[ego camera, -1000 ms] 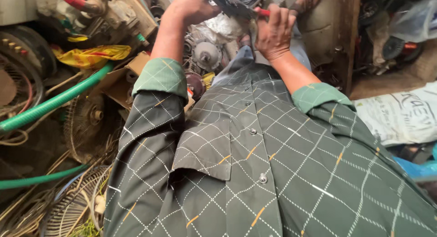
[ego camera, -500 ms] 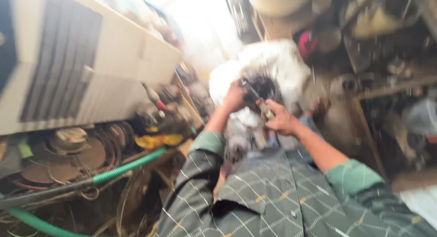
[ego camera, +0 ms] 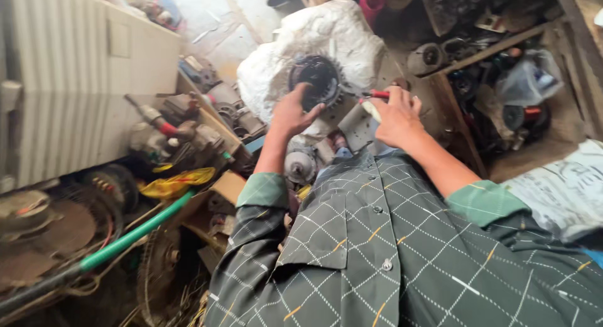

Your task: The person sits on the floor of a cluttered electromechanical workshop and uses red-handled pliers to pry and cut at the windings of a motor stator resting on a cloth-covered sack in their lap. They reposition the stator repeatedly, then pick up and turn over a finned aluminum motor housing.

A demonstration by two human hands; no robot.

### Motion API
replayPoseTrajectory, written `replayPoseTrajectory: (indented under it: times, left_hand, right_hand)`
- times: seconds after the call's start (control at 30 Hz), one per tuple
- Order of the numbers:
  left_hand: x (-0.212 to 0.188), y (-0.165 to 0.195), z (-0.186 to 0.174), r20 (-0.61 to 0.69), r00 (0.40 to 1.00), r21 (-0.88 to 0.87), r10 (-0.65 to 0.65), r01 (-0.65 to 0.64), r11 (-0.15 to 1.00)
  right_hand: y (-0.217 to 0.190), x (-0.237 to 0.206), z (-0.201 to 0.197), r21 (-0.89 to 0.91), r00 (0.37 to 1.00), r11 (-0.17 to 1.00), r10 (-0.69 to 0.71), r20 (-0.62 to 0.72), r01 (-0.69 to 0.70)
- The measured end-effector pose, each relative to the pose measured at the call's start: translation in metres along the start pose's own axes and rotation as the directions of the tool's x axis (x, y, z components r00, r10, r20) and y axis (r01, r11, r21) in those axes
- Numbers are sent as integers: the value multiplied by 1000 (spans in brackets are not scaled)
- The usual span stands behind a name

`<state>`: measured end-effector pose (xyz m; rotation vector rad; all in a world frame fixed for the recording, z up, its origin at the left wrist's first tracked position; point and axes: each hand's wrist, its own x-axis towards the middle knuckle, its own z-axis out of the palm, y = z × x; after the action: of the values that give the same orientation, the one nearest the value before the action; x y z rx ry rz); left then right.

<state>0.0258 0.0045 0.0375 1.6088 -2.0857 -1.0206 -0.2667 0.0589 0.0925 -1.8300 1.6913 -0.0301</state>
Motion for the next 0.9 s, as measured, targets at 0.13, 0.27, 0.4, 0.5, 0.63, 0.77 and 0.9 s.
replayPoseTrajectory:
  times: [0.13, 0.27, 0.4, 0.5, 0.63, 0.77, 0.9]
  left_hand:
    - [15, 5, -17, -321, 946, -103, 34, -70, 992]
    - [58, 8, -21, -248, 926, 18, 285, -289, 957]
    - [84, 20, -13, -78, 954, -17, 290, -292, 956]
    - [90, 39, -1, -136, 971, 51, 197, -191, 980]
    - [87, 57, 30, -299, 946, 171, 125, -76, 982]
    - [72, 48, 44, -344, 935, 167, 92, -36, 985]
    - [34, 29, 30, -306, 924, 144, 231, -195, 970]
  right_hand:
    - [-17, 6, 4, -300, 997, 953, -66, -39, 51]
    - [-43, 21, 1, -546, 999, 838, -6, 33, 23]
    - [-53, 31, -7, -591, 987, 806, 110, 120, -18]
    - [-41, 29, -14, -563, 993, 826, 89, 77, -30]
    - [-22, 18, -15, -508, 988, 859, 129, 85, -69]
    - [-18, 17, -8, -524, 999, 851, 32, 4, -25]
    - [-23, 30, -4, -626, 999, 779, -53, -9, 36]
